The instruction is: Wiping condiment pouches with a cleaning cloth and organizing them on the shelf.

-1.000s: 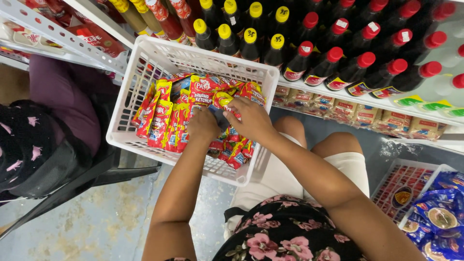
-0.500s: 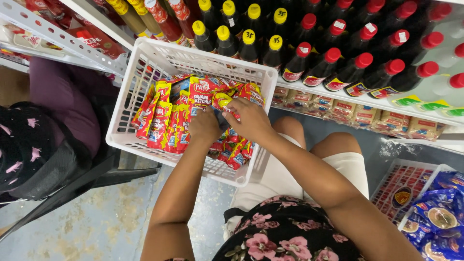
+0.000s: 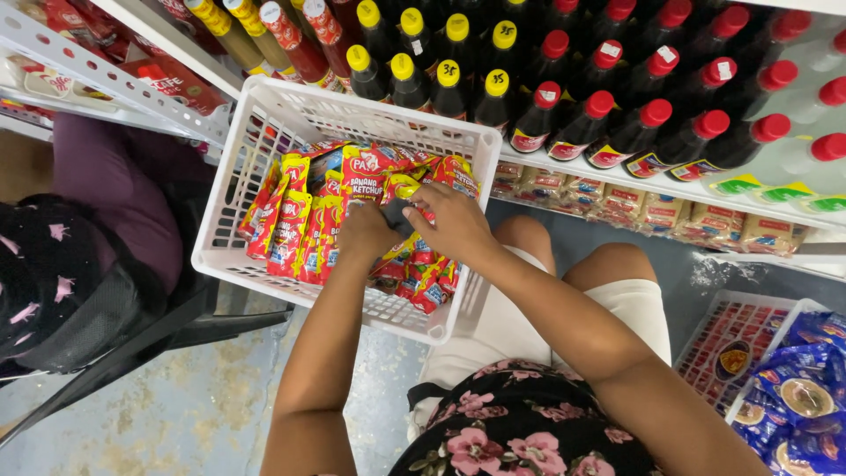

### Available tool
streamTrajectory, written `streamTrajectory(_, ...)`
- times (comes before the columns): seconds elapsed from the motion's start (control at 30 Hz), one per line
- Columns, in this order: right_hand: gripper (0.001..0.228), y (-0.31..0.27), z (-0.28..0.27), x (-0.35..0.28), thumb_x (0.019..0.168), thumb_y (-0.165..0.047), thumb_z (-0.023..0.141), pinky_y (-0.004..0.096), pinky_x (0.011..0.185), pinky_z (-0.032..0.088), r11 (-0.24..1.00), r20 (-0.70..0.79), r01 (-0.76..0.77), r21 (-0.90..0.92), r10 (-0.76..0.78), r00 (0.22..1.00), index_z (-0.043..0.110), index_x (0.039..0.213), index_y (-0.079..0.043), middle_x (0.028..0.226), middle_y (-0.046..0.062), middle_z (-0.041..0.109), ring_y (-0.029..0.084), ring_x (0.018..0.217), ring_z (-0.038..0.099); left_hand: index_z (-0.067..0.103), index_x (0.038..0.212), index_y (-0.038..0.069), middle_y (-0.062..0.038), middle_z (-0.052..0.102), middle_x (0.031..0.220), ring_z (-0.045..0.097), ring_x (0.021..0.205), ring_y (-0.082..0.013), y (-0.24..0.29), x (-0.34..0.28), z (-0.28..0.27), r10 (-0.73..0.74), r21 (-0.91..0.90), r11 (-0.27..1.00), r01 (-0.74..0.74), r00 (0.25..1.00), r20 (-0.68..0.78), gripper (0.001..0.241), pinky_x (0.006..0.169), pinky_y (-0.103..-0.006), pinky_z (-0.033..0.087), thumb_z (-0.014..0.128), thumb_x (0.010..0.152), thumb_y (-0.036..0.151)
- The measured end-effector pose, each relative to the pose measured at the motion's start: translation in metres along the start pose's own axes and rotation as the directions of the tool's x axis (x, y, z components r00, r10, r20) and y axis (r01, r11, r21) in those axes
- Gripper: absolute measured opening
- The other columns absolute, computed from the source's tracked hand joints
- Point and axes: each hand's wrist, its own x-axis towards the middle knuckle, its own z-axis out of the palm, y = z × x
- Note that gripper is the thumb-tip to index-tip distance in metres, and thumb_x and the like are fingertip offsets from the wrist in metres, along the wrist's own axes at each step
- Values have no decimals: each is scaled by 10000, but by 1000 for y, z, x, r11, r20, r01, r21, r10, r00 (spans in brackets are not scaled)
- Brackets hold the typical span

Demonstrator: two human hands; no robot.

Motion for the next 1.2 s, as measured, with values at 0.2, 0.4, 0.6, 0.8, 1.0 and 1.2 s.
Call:
streamTrajectory(0.2, 227, 1, 0, -1, 930, -241, 700, 420, 740, 561, 1000, -2, -7, 4, 7, 1000, 671, 981, -22, 965, 122, 713, 306, 876, 716, 655, 1174, 47, -203, 727, 1068, 719, 1014, -382, 5, -4, 6, 63, 57, 996, -62, 998, -4, 677, 858, -490, 582, 802, 748, 552)
streamTrajectory(0.4, 229, 1, 2, 0, 937, -244, 694, 418, 749, 563, 1000, 6, 2, 9, -2, 1000, 679, 993, -22, 990, 126, 714, 301, 890, 720, 656, 1161, 49, -186, 737, 1056, 730, 1001, -365, 11, -10, 5, 72, 113, 991, -72, 997, 7, 644, 846, -478, 592, 766, 777, 555)
streamTrajectory(0.6, 229, 1, 1, 0, 934, -248, 695, 414, 734, 563, 1000, 4, -12, 16, 12, 1000, 682, 979, -24, 976, 121, 712, 293, 874, 721, 652, 1180, 70, -197, 731, 1064, 721, 1015, -377, 11, -15, -8, 51, 40, 998, -52, 998, 42, 645, 845, -497, 582, 756, 777, 563)
streamTrajectory(0.8, 291, 6, 3, 2, 942, -267, 702, 441, 785, 552, 999, -21, -48, -2, 48, 999, 650, 1082, -17, 1031, 153, 676, 334, 926, 694, 684, 1220, 104, -200, 736, 1098, 705, 1039, -379, 5, -38, -34, 26, -177, 983, -41, 996, -85, 603, 868, -495, 560, 771, 760, 485)
streamTrajectory(1.0, 464, 23, 11, -4, 1003, -317, 664, 444, 947, 506, 979, -177, 176, 106, -156, 972, 551, 1302, 19, 1222, 199, 627, 358, 1128, 631, 677, 1270, 24, -134, 766, 1184, 738, 1081, -233, 9, -76, -41, 163, -678, 595, -432, 891, -424, 514, 942, -360, 558, 790, 781, 133)
streamTrajectory(1.2, 582, 38, 16, -38, 1090, -500, 423, 411, 922, 476, 530, 305, -412, 741, 281, 910, 600, 1384, -30, 1240, 169, 643, 270, 1061, 619, 573, 1345, 7, -101, 693, 1257, 673, 1149, -182, 30, -109, -26, 253, -810, 208, -548, 830, -497, 585, 1021, -318, 522, 778, 798, -10)
